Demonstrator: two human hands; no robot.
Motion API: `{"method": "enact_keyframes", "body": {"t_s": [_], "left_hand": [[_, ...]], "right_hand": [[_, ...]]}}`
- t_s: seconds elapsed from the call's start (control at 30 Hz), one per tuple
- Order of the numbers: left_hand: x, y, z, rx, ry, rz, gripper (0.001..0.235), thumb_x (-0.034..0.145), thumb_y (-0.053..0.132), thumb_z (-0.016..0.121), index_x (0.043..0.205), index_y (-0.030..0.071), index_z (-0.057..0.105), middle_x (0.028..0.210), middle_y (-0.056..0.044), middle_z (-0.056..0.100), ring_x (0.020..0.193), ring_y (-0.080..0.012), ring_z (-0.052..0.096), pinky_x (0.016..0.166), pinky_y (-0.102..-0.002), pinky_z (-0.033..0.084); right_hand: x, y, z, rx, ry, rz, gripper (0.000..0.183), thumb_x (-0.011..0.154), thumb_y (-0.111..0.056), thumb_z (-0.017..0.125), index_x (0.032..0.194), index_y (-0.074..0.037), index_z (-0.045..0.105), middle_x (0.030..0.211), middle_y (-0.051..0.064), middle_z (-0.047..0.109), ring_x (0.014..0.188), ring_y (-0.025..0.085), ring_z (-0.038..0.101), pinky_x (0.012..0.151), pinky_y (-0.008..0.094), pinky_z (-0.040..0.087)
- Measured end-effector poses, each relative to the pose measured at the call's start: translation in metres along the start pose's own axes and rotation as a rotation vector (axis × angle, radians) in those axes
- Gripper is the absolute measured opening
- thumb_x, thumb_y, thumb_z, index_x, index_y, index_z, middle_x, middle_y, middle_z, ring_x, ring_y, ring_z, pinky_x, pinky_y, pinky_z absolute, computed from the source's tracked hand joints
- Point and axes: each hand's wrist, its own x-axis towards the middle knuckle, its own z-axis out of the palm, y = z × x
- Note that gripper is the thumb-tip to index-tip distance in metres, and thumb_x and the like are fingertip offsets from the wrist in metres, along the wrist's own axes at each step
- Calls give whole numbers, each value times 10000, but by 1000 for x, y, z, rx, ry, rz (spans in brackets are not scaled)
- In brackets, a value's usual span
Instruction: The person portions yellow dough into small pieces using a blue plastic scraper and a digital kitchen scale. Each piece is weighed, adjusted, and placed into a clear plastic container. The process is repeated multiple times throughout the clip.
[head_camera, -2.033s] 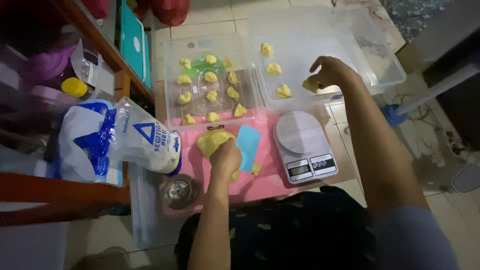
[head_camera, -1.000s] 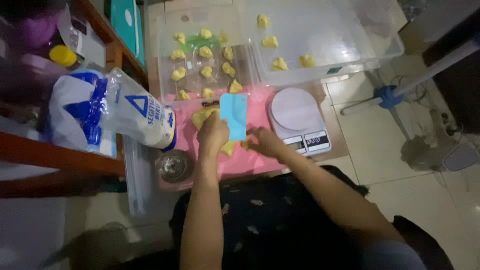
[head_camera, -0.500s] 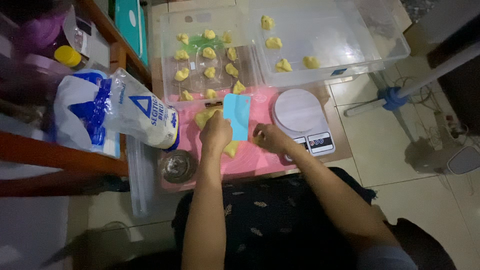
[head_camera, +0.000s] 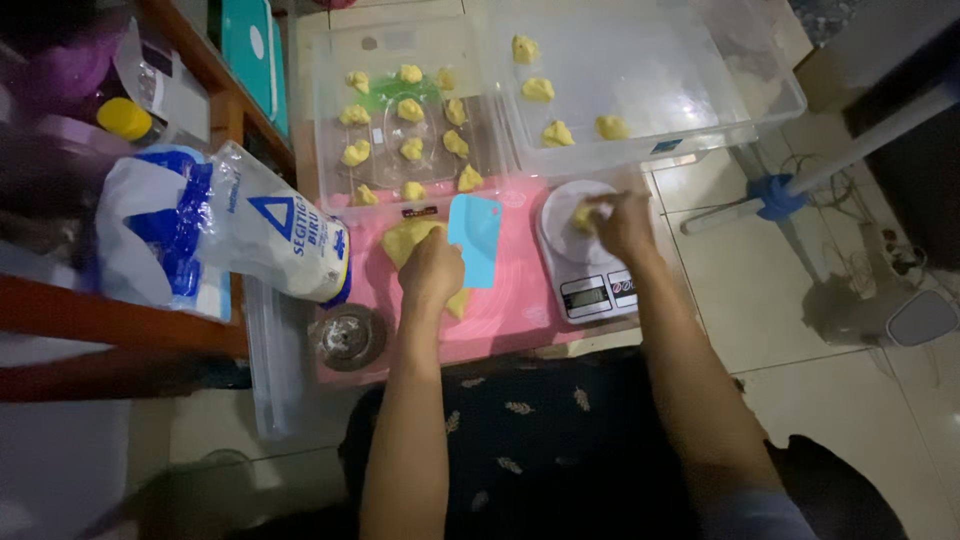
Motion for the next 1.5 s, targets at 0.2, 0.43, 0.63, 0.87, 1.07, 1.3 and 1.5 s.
{"method": "enact_keyframes", "body": {"t_s": [0.2,0.43,0.63,0.87,1.07,1.3,1.5], "left_hand": [[-5,2,-6,-40,7,26,399,1146,304,457,1445,69,578,1325,-204,730,1341,-436,660,1082,-645,482],[4,1,3,6,9,15,422,1139,333,469,1476,93,551,1367,-212,717,1366,-425,648,1095,-636,475],[-4,8,-1,-8,-4,36,405,1136,275,474,1443,26,563,1366,-266,706,1367,-460,640,1090,-633,488],[-15,13,-5,-20,-4,41,428,1141,303,456,1455,33,569,1332,-256,716,1342,-465,650,1068,-635,495],[-15,8,-10,-15,-7,72,388,1131,282,460,1383,20,596,1310,-266,717,1335,-462,656,1065,-612,515],[-19,13,-19,-56,38,-8,386,1141,273,448,1403,28,590,1308,-251,728,1317,-445,676,1071,-601,514],[8,-10,3,36,-14,-5,381,1127,412,467,1381,146,568,1355,-152,713,1363,-383,652,1087,-608,495]], "right_hand": [[-18,7,-63,142,125,164,301,1023,-193,697,1270,-308,823,1175,90,795,1201,392,718,998,560,557],[-30,2,-74,258,78,245,326,1009,-253,720,1321,-245,817,1212,133,795,1219,401,712,1004,514,549],[-44,-22,-85,257,-26,300,372,997,-260,732,1354,-183,803,1233,176,791,1224,415,712,1001,498,547],[-19,3,-44,129,-140,215,465,984,-426,740,1348,-144,796,1214,167,810,1219,427,724,1031,530,543],[-18,-33,-20,22,-152,84,459,914,-389,858,1217,-60,756,1198,244,774,1251,489,690,1085,565,527],[-44,-86,55,132,-442,-152,465,896,-345,787,1305,-149,686,1184,230,793,1196,490,718,1021,604,544],[-54,-100,64,201,-646,-300,330,971,-144,619,1239,-46,783,1166,284,796,1122,526,738,975,541,577]]}}
